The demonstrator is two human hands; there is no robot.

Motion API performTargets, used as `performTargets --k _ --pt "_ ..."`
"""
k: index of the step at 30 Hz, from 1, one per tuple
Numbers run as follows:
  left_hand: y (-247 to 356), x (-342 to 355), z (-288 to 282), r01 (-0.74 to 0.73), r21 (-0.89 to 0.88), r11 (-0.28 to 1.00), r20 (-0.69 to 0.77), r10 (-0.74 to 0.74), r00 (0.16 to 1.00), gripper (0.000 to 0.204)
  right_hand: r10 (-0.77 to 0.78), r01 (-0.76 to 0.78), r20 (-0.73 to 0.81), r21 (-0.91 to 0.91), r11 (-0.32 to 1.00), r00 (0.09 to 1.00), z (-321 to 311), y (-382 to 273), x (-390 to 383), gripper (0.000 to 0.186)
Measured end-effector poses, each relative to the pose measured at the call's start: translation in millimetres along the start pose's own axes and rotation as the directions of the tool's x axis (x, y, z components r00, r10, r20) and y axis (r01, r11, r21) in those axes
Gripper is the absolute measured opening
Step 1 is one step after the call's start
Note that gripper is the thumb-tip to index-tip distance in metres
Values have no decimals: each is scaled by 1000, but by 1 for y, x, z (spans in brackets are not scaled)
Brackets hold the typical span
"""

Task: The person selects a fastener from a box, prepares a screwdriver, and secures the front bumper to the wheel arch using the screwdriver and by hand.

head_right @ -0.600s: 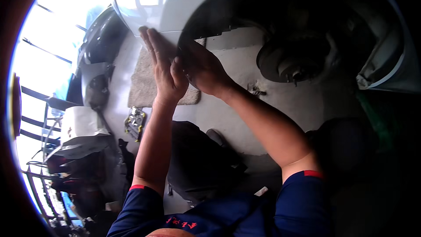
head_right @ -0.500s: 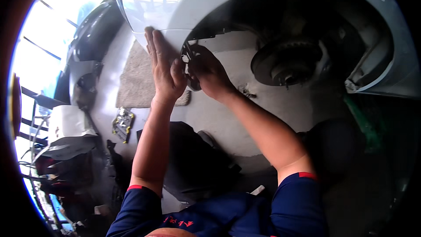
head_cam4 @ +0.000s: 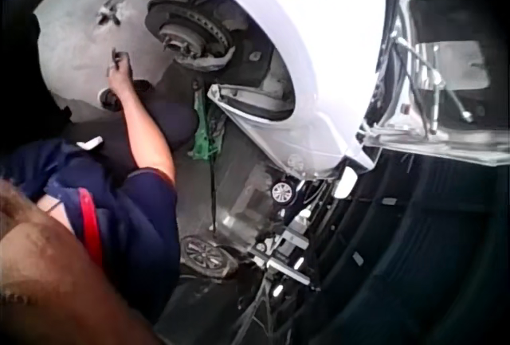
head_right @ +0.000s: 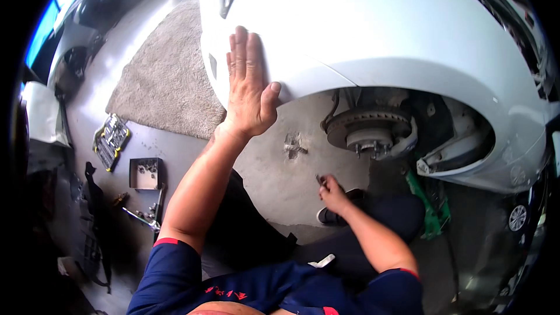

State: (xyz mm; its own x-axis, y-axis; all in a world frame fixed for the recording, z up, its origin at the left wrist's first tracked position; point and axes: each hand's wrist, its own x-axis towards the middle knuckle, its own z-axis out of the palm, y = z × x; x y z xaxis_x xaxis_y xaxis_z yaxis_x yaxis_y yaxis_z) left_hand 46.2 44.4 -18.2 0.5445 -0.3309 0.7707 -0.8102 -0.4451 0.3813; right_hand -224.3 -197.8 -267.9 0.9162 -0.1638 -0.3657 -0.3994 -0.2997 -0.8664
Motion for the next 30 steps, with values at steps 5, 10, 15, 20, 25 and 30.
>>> performTargets --k 5,10,15,20,25,30 --pt "-30 4 -18 134 -105 985 -36 -139 990 82 144 19 279 -510 860 949 21 -17 -4 30" --pt "0 6 -22 48 -54 997 -63 -52 997 81 225 13 309 -614 789 924 23 -35 -8 32" --pt "110 -34 -14 -573 -720 392 -94 762 641 48 324 -13 320 -694 720 890 -15 -13 5 33" --pt "103 -98 -11 -409 -764 499 250 813 525 31 338 217 571 -692 689 748 -10 -54 20 33" --pt "23 -145 12 15 -311 950 948 310 68 21 122 253 548 -558 790 828 56 -72 37 27" --pt "-34 -123 -1 329 41 943 993 -74 89 28 321 47 671 -469 882 669 66 -74 60 19"
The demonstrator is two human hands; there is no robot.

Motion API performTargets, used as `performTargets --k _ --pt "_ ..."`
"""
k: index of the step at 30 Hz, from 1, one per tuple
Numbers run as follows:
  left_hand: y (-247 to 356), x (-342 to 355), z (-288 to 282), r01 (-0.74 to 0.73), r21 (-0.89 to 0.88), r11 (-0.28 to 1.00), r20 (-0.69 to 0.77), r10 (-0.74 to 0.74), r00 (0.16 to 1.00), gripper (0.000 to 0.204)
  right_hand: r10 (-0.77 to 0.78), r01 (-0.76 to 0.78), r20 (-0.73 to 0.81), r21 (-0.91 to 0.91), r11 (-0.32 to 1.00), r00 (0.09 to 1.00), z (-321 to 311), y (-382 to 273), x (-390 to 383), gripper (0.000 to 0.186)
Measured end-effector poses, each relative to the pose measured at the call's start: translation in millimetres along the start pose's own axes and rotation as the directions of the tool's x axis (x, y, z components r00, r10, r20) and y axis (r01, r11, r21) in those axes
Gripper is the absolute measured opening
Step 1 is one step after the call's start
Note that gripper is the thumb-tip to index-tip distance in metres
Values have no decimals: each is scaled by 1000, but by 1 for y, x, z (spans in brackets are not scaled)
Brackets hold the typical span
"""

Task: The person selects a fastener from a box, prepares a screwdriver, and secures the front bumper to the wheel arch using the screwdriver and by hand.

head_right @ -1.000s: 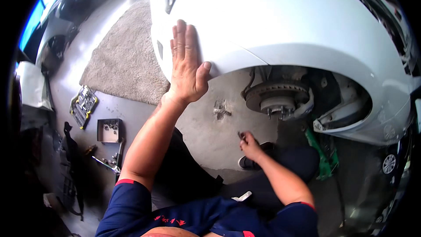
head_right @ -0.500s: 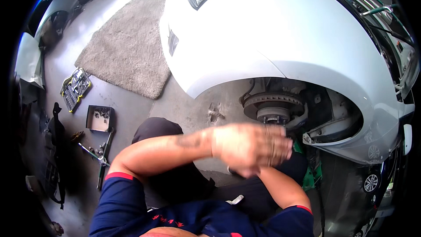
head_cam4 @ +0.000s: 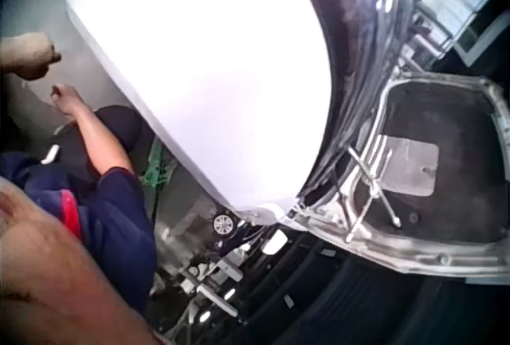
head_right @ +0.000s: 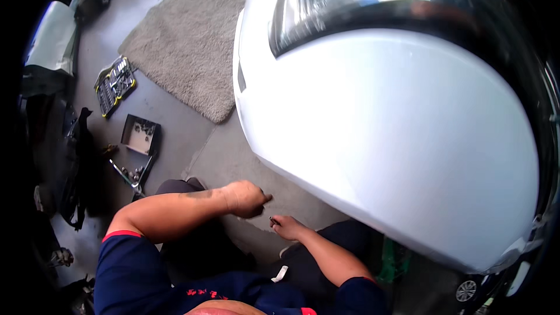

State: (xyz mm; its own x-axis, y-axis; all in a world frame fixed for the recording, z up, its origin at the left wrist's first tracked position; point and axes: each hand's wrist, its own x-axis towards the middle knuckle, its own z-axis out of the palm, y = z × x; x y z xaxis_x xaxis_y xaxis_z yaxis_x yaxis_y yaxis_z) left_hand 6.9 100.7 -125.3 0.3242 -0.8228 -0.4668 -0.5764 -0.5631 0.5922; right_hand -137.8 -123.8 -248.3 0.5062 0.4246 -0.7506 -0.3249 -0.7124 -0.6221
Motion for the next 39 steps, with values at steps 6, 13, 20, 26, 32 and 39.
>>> performTargets --k 6,13,20,26,32,39 --pt "-46 -43 8 308 -275 911 29 -312 950 29 43 -37 -143 44 998 989 13 -114 -52 19" --pt "38 -209 -45 -55 -903 425 -239 -393 888 42 137 -38 -195 440 897 971 -37 -387 -139 16" --pt "37 -366 -183 -186 -968 -170 -76 -507 858 61 -112 163 -132 486 859 985 -74 -579 -120 18" --pt "-25 -417 -270 -135 -991 -19 -105 -524 845 47 -247 259 -77 258 931 966 -146 -652 -90 36" --pt "-114 -466 -348 139 -863 486 -252 -653 715 21 35 -17 -178 105 994 983 -262 -638 -56 26" --pt "-223 -533 -360 177 -970 168 -107 -945 308 36 255 -250 -325 59 967 911 -407 -642 14 24"
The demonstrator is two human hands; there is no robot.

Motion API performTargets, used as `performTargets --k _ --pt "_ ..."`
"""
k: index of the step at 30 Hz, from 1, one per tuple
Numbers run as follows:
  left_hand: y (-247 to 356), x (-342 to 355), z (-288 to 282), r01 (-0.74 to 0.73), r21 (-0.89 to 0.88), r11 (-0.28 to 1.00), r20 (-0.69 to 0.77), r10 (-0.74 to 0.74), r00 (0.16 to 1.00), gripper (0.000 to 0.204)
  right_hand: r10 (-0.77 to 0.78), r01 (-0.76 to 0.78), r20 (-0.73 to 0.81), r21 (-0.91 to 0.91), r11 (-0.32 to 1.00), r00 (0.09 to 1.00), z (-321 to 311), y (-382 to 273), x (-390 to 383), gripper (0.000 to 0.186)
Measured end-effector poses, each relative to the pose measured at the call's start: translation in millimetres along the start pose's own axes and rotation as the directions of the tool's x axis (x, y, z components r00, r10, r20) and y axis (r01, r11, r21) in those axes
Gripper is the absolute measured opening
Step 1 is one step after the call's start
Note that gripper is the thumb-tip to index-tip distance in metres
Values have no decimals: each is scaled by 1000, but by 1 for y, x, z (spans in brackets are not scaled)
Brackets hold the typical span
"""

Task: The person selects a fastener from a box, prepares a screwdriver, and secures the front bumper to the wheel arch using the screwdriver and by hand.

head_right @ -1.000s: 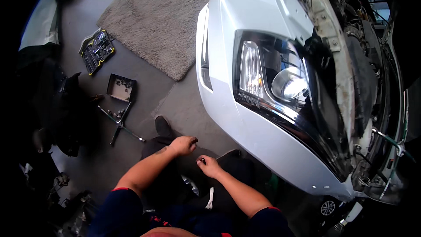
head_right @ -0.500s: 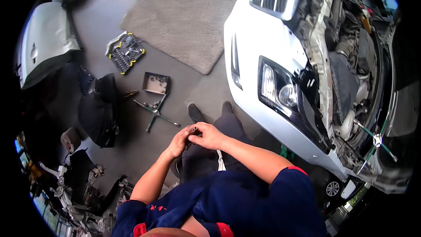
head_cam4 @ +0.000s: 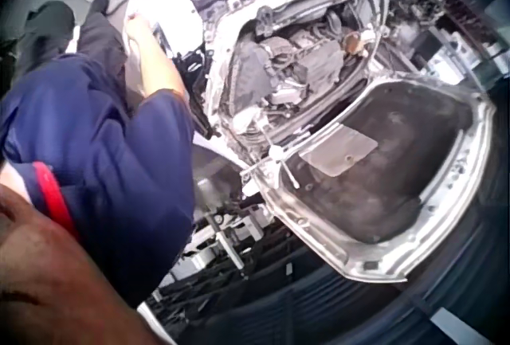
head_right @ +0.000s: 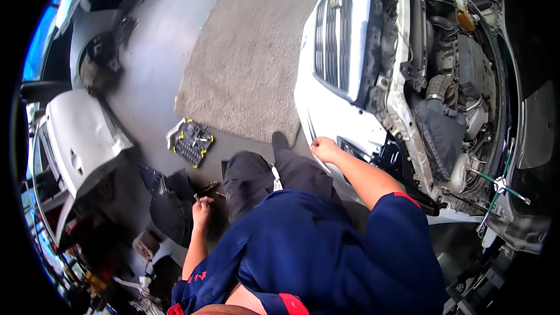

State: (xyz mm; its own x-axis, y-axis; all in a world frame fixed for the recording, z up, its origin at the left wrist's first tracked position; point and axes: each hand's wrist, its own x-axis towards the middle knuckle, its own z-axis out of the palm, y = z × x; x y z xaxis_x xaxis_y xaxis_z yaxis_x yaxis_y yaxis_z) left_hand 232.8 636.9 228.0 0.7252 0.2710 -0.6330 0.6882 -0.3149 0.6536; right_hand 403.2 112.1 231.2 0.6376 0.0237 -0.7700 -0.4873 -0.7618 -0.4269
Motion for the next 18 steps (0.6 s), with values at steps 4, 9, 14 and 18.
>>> performTargets --k 4,9,14,18 --pt "50 53 -27 193 206 959 -22 -193 981 48 162 -177 70 375 910 984 -55 -34 31 26" --pt "87 185 -36 145 308 940 85 -179 980 53 264 -252 27 399 881 964 -94 -53 84 23" --pt "230 367 -86 112 351 930 191 -188 963 43 416 -430 148 81 899 898 -100 -88 144 22" --pt "393 535 -146 97 118 988 150 -114 982 41 352 -422 233 525 739 907 -145 -201 160 25"
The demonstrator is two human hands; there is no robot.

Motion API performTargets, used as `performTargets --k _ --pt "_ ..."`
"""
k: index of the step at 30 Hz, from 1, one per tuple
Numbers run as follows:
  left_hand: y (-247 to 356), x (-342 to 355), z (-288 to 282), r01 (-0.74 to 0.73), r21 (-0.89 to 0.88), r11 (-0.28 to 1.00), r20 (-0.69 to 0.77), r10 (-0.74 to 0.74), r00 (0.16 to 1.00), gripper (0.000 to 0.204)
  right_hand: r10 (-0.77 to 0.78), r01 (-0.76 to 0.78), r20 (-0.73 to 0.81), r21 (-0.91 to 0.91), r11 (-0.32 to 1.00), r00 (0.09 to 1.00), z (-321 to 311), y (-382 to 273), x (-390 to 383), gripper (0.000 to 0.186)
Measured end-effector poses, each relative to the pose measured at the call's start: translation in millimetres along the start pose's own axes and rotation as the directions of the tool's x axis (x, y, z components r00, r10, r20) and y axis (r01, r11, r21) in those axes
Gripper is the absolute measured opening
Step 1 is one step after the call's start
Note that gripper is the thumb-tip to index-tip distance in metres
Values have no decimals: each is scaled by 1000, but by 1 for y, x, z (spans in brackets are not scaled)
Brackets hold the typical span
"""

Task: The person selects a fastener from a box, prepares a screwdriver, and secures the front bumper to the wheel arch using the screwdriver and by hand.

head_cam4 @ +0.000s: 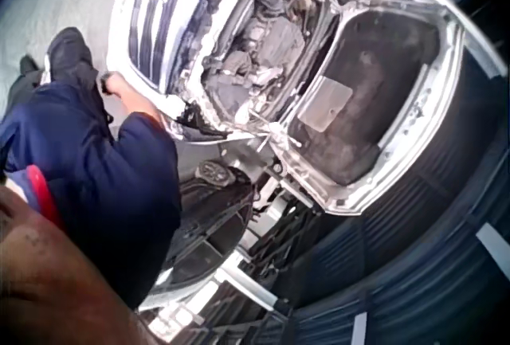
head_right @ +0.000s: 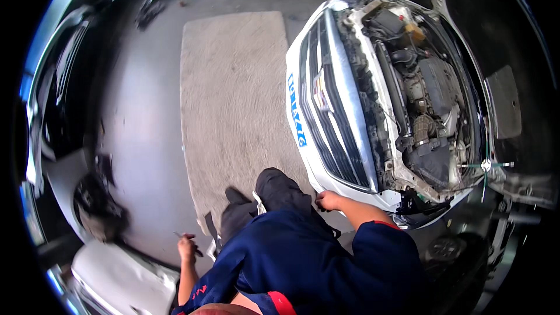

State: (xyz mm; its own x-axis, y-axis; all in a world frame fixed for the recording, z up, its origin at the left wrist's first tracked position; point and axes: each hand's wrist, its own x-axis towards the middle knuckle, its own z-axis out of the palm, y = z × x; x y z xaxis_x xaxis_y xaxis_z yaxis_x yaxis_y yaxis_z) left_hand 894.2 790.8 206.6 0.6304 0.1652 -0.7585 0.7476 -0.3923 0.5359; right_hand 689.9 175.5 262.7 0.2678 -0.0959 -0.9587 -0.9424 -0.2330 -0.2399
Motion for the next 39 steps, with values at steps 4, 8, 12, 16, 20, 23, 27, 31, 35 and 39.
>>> performTargets --k 4,8,12,16,20,23,27,31,35,39 --pt "194 97 -70 -108 -51 993 -220 94 971 45 66 -25 -95 381 924 993 2 -60 27 22" --pt "323 187 -81 -193 -194 962 -175 159 972 46 189 -162 -76 275 948 979 -22 -119 67 26" --pt "427 222 1 -220 -84 972 -114 210 971 47 50 -55 -105 -51 997 993 -91 -194 158 22" --pt "503 247 56 -53 -140 989 133 72 989 51 -162 335 -467 315 888 869 -196 -365 172 25" --pt "605 287 129 -61 236 970 160 23 987 55 -217 488 -479 563 667 850 -297 -483 139 22" --pt "662 387 155 -81 350 933 248 -9 969 57 -199 537 -550 566 626 811 -346 -514 171 22" --pt "765 522 200 -182 459 869 290 46 956 57 152 358 -566 683 637 810 -360 -507 227 23" --pt "985 573 283 -294 643 707 362 57 930 52 360 -43 -313 700 713 879 -339 -498 240 20" --pt "1188 621 385 -492 490 720 413 305 858 50 387 -29 -116 937 348 915 -376 -582 217 19" --pt "1332 615 501 -576 405 710 481 371 795 49 375 13 -77 986 169 924 -414 -631 264 19"
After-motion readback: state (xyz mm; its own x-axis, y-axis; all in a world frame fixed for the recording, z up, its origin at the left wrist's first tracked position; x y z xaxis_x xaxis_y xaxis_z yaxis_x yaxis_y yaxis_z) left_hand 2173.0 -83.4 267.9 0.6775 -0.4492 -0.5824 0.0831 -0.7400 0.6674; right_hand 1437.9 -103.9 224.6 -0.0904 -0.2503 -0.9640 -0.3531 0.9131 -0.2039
